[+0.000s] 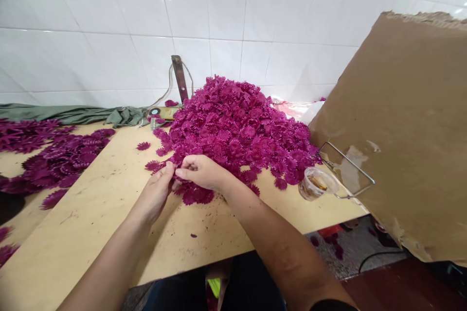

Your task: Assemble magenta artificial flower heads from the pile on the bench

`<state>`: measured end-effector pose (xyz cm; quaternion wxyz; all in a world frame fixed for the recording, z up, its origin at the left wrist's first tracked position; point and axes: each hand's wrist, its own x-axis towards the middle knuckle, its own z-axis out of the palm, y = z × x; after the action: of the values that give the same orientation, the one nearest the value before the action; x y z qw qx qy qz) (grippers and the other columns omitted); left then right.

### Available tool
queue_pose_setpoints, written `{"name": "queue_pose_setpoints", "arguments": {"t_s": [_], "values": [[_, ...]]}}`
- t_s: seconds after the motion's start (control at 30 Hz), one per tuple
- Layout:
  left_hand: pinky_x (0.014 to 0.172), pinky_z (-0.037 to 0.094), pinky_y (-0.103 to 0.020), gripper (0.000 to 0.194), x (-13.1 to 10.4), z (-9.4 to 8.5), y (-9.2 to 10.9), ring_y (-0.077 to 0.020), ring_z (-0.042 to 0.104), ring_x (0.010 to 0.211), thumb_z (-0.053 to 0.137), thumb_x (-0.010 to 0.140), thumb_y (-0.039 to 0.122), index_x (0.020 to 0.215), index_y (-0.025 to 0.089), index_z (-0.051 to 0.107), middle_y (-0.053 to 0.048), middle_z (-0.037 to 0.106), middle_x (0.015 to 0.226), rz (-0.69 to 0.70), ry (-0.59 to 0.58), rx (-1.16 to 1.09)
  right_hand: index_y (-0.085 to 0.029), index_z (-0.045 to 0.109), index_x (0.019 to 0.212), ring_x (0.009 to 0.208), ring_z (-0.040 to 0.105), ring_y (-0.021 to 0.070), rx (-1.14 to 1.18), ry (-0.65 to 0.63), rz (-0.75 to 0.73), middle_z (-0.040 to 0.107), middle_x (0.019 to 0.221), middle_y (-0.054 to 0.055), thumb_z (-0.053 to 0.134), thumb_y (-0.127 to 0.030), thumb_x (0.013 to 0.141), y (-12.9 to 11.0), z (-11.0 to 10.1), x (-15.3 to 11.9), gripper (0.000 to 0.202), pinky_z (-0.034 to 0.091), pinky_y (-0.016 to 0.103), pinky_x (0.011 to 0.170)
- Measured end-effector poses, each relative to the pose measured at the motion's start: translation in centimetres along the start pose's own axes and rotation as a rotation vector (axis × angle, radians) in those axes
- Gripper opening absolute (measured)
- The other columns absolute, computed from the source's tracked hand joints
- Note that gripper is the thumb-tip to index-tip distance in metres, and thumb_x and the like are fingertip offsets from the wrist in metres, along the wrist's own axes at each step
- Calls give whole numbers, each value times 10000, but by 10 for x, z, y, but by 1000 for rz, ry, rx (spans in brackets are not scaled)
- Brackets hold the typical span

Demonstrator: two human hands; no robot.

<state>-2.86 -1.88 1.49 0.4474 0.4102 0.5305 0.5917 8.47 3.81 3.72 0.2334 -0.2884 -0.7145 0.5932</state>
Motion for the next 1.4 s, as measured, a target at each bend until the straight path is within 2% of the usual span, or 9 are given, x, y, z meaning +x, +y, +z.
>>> {"name": "queue_pose_setpoints", "arguments": {"t_s": [0.27,0.53,0.7,0.9,1.07,1.17,1.27,1.3,1.4], "values": [[465,273,-206,480,-3,-3,1,-64,287,475,582,624,613,514,177,417,64,357,490,154,25,97,-159,450,555,498,305,65,19,268,-66,363,507,-72,522,-174,723,-2,1,8,184,274,228,535],[502,309,-216,417,-4,-5,1,-83,367,491,556,681,551,528,178,449,44,422,485,116,50,73,-161,479,659,560,398,83,-158,87,-51,464,591,-39,529,-239,746,-12,-2,-6,127,337,234,569],[506,313,-227,436,-4,-7,-2,-88,354,481,531,700,544,483,185,414,42,396,468,165,-25,131,-172,459,653,536,396,83,-330,75,3,459,586,-39,599,-413,694,-11,1,-11,282,312,227,513],[484,312,-225,424,-6,-9,3,-95,347,485,491,712,562,517,194,410,44,370,481,190,-28,229,-163,472,602,525,367,78,-305,119,-97,417,550,-42,470,-237,773,-8,1,-7,186,305,227,526],[465,278,-220,424,-12,-2,5,-85,279,481,474,742,531,513,205,330,55,297,505,238,-12,301,-173,447,531,506,345,83,-357,338,-169,385,497,-49,491,-207,752,-5,-4,0,228,286,235,537],[449,274,-222,429,-23,-6,7,-88,275,467,456,762,528,507,208,326,53,291,497,264,-4,306,-177,460,522,521,378,95,-375,519,-130,412,490,-48,504,-184,738,-1,-33,7,220,302,239,554],[431,278,-224,439,-33,-22,12,-91,271,447,465,769,528,491,207,350,51,294,477,288,-4,297,-177,458,538,538,385,95,-346,949,-91,432,515,-44,484,-147,748,-1,-72,8,213,321,244,573],[434,288,-225,442,-34,-27,13,-93,285,447,469,767,532,487,205,367,47,310,472,289,0,289,-177,454,539,522,374,92,-330,993,-85,418,507,-46,479,-155,762,-3,-80,8,225,323,245,565],[498,356,-229,419,-30,-35,17,-106,386,495,500,743,543,513,197,451,26,416,497,259,6,278,-165,512,597,517,429,84,-210,765,-14,482,537,-41,543,-145,738,-12,-79,5,146,366,240,563]]}}
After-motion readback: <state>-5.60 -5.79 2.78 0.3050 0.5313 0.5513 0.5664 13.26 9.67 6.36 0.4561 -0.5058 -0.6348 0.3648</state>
